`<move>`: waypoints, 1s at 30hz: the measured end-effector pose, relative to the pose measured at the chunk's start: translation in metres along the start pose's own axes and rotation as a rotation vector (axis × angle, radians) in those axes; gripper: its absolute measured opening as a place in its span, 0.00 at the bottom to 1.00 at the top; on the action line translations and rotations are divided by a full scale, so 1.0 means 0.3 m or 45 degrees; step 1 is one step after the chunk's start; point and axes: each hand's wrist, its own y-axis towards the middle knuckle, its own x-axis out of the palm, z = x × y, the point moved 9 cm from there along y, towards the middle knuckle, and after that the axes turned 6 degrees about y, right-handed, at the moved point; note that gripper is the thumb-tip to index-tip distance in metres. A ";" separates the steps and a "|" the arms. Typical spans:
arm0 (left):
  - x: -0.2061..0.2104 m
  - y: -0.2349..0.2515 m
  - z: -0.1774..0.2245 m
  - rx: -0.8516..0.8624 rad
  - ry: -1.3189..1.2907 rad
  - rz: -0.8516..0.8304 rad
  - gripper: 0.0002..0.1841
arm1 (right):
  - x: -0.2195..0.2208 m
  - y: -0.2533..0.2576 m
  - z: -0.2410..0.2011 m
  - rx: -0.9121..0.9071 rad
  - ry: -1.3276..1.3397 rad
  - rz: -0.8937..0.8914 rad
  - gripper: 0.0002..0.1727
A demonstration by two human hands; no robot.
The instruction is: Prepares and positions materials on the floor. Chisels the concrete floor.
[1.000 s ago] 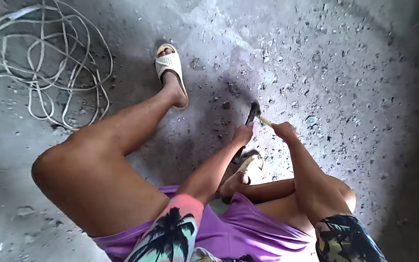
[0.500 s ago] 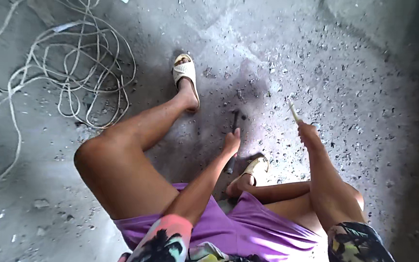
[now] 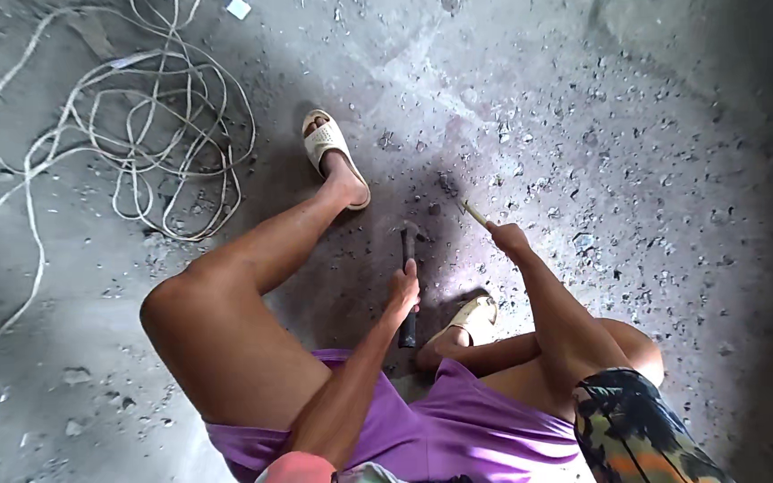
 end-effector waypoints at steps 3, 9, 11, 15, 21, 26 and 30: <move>0.005 -0.069 0.142 0.241 0.093 0.051 0.36 | 0.004 0.001 -0.013 -0.042 -0.108 -0.006 0.43; 0.066 -0.088 0.416 0.799 0.254 0.356 0.26 | 0.016 0.064 0.035 -0.100 -0.158 0.008 0.44; 0.132 0.031 0.394 0.671 0.492 0.298 0.29 | 0.019 0.055 0.037 -0.120 -0.167 0.003 0.44; 0.178 0.122 0.339 0.439 0.714 0.102 0.35 | -0.012 0.041 0.075 -0.064 -0.213 0.021 0.43; 0.134 -0.067 0.356 0.736 0.463 0.287 0.33 | 0.007 0.072 0.113 -0.162 0.080 0.014 0.43; 0.107 -0.068 0.382 0.810 0.404 0.366 0.30 | 0.074 0.081 0.129 -0.138 -0.023 -0.070 0.42; 0.153 0.055 0.303 0.766 0.580 0.375 0.29 | 0.061 0.081 0.126 -0.124 -0.058 -0.052 0.41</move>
